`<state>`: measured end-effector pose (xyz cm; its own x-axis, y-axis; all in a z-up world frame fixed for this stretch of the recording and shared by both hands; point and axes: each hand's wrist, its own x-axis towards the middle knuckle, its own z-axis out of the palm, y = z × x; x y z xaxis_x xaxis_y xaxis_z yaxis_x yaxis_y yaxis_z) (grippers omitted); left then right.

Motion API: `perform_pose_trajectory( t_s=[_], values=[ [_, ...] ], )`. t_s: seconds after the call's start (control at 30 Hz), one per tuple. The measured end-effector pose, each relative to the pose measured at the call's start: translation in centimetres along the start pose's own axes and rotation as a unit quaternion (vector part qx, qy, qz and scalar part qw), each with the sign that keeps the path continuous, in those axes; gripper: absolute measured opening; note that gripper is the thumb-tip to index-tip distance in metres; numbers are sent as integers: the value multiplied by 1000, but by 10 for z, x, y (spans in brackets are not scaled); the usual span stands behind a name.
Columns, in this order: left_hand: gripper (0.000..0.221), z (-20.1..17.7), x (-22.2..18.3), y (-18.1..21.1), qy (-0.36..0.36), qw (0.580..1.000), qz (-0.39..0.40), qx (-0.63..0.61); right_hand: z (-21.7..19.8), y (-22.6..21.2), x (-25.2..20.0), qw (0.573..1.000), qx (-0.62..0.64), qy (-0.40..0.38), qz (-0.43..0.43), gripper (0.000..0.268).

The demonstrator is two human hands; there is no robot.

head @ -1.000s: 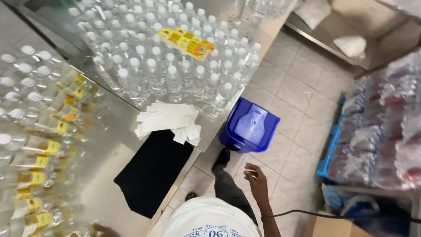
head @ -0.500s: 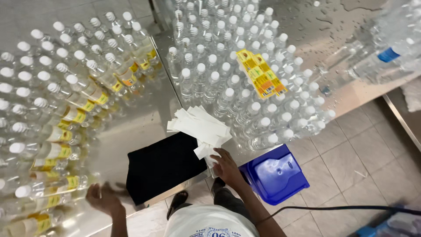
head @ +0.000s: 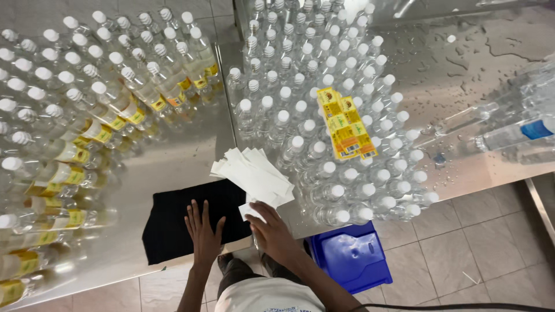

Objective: The person repeatedly picks up clear plastic bottles from a metal table, applies a yellow label to each one, and places the labeled bottles into a blue bin. The process is repeated for multiple bottles.

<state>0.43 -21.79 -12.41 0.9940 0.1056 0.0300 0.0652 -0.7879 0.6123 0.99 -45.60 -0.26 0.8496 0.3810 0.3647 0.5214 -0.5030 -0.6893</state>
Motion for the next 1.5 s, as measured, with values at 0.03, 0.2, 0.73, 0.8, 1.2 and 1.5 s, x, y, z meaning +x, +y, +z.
perform_pose_trajectory(
  t_s=[0.03,0.2,0.73,0.8,1.2,1.5],
  values=[
    [79,6,-4,8,-2,1000,2,-4,-31,6,0,1000,-4,1,2,26],
    [69,41,-13,33,10,993,-25,-114,-186,62,24,941,-234,157,187,26],
    [55,-32,-4,103,-23,948,-116,-294,-220,85,79,888,-57,283,358,17],
    [64,-66,9,127,-85,847,-222,-476,-198,37,85,894,27,229,384,13],
    [32,-173,55,75,82,728,-336,-592,-11,93,218,958,-146,104,224,62],
    [28,-167,35,-28,19,701,-341,-626,15,141,286,898,-351,-99,245,63]
  ],
)
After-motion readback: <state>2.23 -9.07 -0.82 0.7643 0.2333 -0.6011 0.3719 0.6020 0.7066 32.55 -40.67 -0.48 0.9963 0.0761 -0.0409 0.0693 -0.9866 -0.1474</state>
